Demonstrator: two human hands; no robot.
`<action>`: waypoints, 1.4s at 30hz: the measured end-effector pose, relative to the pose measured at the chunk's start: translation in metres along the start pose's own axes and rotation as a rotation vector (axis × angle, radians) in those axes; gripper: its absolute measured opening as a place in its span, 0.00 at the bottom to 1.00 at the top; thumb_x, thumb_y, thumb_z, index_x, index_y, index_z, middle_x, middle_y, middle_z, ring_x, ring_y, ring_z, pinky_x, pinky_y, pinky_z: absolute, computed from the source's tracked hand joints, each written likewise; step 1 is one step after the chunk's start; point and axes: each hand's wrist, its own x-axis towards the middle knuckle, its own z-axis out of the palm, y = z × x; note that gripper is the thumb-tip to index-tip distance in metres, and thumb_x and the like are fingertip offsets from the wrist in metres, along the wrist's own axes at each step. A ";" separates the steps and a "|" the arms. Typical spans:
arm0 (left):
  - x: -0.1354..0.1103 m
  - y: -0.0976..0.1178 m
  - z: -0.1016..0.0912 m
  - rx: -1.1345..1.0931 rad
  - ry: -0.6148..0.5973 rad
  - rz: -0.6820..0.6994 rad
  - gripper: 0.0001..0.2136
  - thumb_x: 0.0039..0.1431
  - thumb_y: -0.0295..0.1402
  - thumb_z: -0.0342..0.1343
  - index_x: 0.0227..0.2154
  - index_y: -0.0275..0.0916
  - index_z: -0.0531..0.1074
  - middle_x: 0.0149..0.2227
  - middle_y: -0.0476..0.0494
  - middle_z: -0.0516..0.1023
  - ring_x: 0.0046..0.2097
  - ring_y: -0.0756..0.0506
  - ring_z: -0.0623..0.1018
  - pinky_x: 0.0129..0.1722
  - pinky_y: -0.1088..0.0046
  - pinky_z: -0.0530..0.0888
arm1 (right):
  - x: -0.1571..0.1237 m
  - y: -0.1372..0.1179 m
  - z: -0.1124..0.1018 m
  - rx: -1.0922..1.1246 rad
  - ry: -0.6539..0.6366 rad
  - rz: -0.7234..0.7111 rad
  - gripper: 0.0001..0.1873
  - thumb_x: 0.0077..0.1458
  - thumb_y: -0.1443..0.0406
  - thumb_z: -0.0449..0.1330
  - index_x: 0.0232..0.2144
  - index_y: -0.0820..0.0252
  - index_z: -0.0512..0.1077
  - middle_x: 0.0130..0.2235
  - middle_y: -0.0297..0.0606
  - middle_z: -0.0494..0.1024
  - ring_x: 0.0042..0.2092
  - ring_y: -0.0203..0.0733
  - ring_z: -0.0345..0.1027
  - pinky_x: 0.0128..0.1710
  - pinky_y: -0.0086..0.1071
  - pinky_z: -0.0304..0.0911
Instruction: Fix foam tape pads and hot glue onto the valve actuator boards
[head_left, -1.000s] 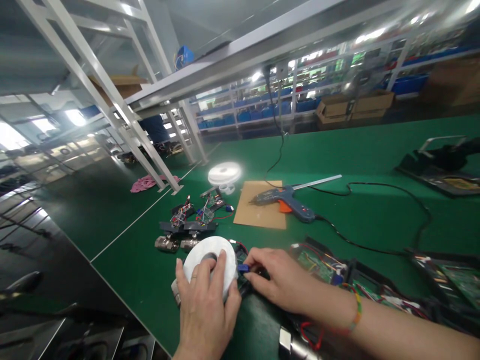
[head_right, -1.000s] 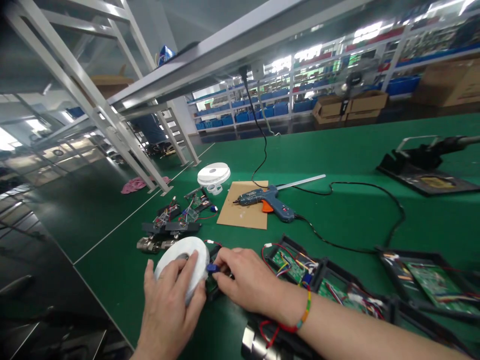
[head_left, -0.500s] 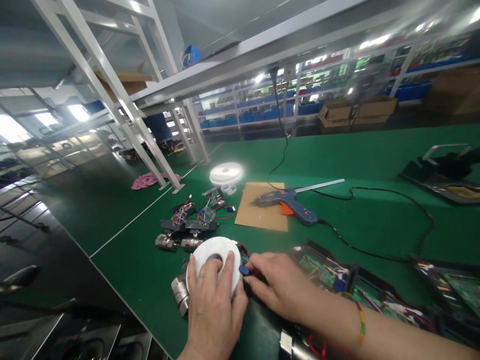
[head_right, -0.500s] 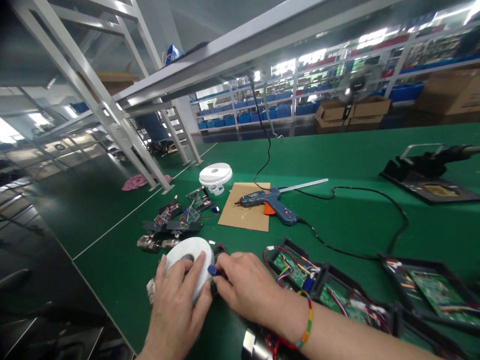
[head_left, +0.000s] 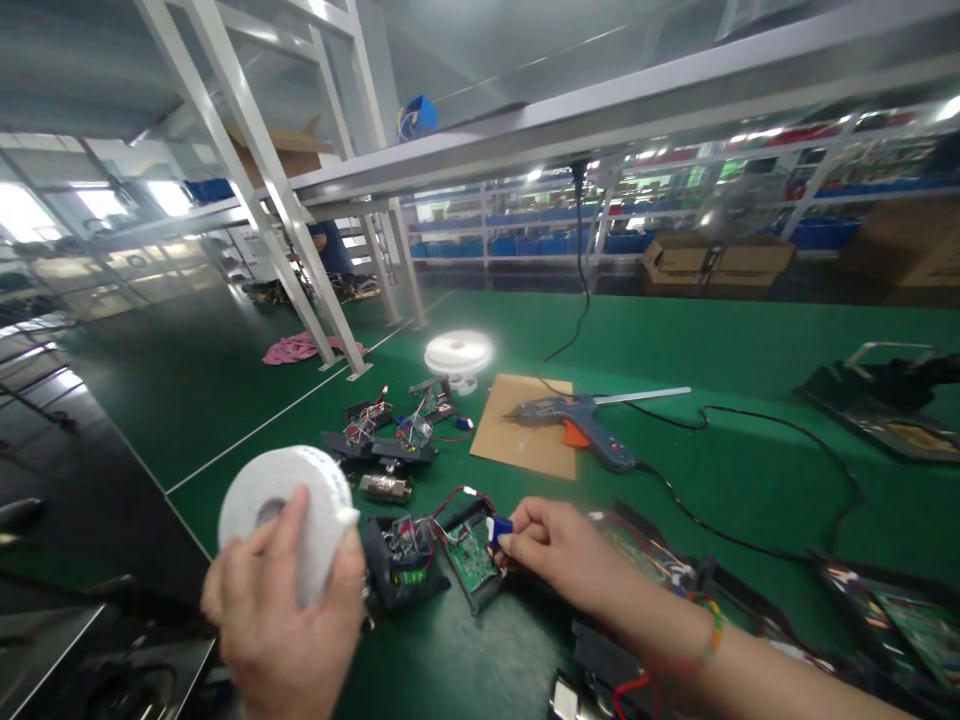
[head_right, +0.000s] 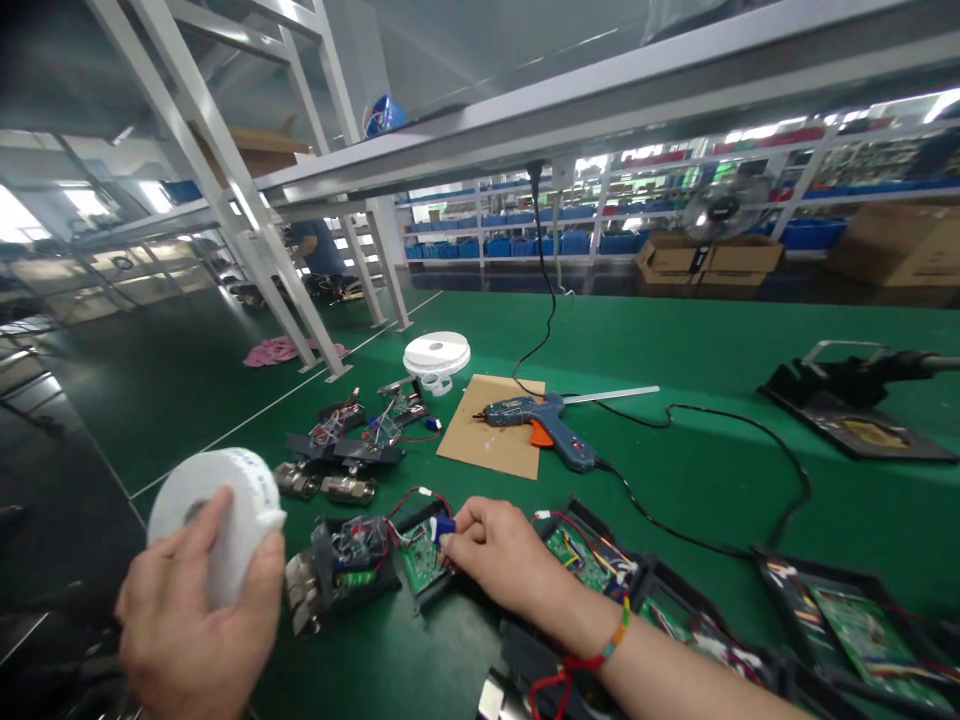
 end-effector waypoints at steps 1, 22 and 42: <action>-0.001 -0.025 0.003 0.095 -0.053 0.010 0.27 0.64 0.42 0.54 0.61 0.34 0.63 0.46 0.31 0.75 0.46 0.32 0.75 0.53 0.44 0.70 | 0.000 0.000 0.000 0.006 0.003 -0.007 0.06 0.53 0.65 0.60 0.27 0.59 0.67 0.26 0.35 0.79 0.28 0.36 0.70 0.27 0.27 0.58; -0.062 0.062 0.014 -0.342 -0.405 0.337 0.14 0.61 0.43 0.58 0.48 0.50 0.75 0.48 0.45 0.79 0.53 0.39 0.74 0.65 0.52 0.54 | 0.018 -0.001 0.000 0.225 -0.145 0.071 0.22 0.49 0.50 0.66 0.36 0.59 0.66 0.25 0.24 0.67 0.18 0.28 0.55 0.17 0.24 0.51; -0.088 0.061 0.021 -0.506 -0.210 0.211 0.14 0.67 0.24 0.48 0.38 0.41 0.79 0.47 0.41 0.81 0.64 0.36 0.68 0.66 0.35 0.50 | 0.018 -0.019 -0.004 -0.624 -0.330 -0.287 0.05 0.58 0.72 0.62 0.37 0.59 0.76 0.36 0.35 0.80 0.38 0.39 0.72 0.39 0.28 0.60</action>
